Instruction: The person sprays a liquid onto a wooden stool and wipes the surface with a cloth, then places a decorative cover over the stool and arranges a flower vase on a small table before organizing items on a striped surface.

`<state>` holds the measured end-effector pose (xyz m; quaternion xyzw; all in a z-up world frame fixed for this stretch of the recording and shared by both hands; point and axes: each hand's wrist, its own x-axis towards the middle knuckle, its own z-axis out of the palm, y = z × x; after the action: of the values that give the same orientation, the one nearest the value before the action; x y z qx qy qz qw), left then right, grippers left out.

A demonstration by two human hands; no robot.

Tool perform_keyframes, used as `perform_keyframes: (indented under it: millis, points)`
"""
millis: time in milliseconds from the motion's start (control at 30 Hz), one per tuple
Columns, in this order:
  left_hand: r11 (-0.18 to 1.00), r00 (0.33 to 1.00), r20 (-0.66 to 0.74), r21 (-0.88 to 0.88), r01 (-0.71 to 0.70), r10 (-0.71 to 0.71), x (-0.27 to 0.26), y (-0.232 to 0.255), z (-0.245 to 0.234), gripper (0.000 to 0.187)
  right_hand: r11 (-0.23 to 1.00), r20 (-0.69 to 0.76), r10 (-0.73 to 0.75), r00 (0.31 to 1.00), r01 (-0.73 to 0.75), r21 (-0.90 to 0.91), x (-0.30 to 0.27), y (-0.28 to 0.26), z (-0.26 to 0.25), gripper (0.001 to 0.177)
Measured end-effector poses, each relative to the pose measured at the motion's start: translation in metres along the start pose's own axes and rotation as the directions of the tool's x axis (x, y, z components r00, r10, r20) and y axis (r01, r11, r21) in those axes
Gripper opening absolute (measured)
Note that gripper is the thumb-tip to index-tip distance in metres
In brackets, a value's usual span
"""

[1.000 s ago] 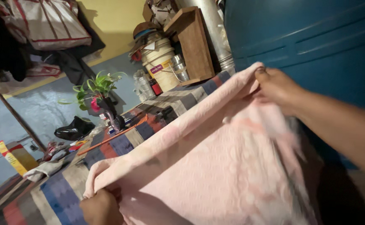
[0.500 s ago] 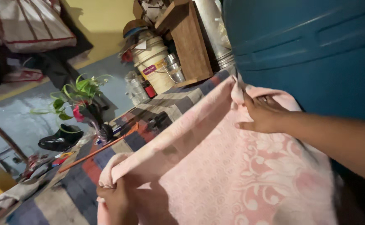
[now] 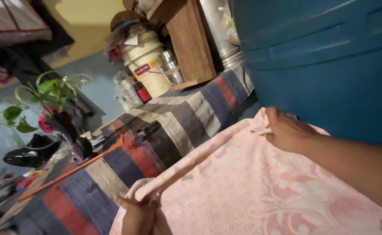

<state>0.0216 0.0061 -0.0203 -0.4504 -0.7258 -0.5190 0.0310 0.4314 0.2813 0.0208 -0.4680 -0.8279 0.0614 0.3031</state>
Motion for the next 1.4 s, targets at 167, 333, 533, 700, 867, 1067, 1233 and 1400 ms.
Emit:
perform_keyframes:
  millis: [167, 333, 533, 700, 867, 1067, 1233, 1400]
  points:
    - [0.691, 0.92, -0.248, 0.607, 0.392, -0.304, -0.011, 0.058, -0.007, 0.081, 0.935, 0.051, -0.349, 0.936, 0.344, 0.089, -0.013, -0.016, -0.01, 0.02]
    - [0.644, 0.957, -0.252, 0.758, 0.101, 0.146, 0.006, 0.026, 0.015, 0.066, 0.944, 0.3, -0.28, 0.912, 0.318, -0.086, -0.007, -0.012, 0.001, 0.054]
    - [0.544, 0.811, -0.136, 0.801, -0.248, 0.569, 0.026, -0.078, 0.048, 0.075, 0.982, 0.428, -0.061, 0.902, 0.13, -0.134, 0.045, -0.008, 0.029, 0.067]
    - [0.46, 0.853, 0.224, 0.762, -0.455, 0.472, 0.047, -0.139, 0.041, 0.055, 0.922, 0.258, -0.158, 0.953, 0.236, -0.307, 0.042, -0.048, 0.031, 0.049]
    - [0.414, 0.774, 0.329, 0.696, -0.586, 0.541, 0.023, -0.102, 0.026, 0.051, 0.965, 0.332, 0.238, 0.913, -0.181, -0.192, 0.043, -0.052, 0.02, 0.065]
    - [0.243, 0.441, 0.304, 0.517, -0.821, 0.845, 0.036, -0.125, 0.005, 0.052, 0.96, 0.33, 0.269, 0.905, -0.227, -0.161, 0.042, -0.047, 0.017, 0.069]
    - [0.55, 0.866, 0.498, 0.71, -0.439, 0.048, 0.045, -0.117, 0.009, 0.055, 0.97, 0.368, 0.231, 0.901, -0.181, -0.164, 0.043, -0.035, 0.011, 0.069]
    - [0.656, 0.935, 0.351, 0.717, -0.235, -0.049, 0.049, -0.049, 0.023, 0.065, 0.97, 0.327, 0.203, 0.923, -0.145, -0.193, 0.034, -0.033, 0.01, 0.067]
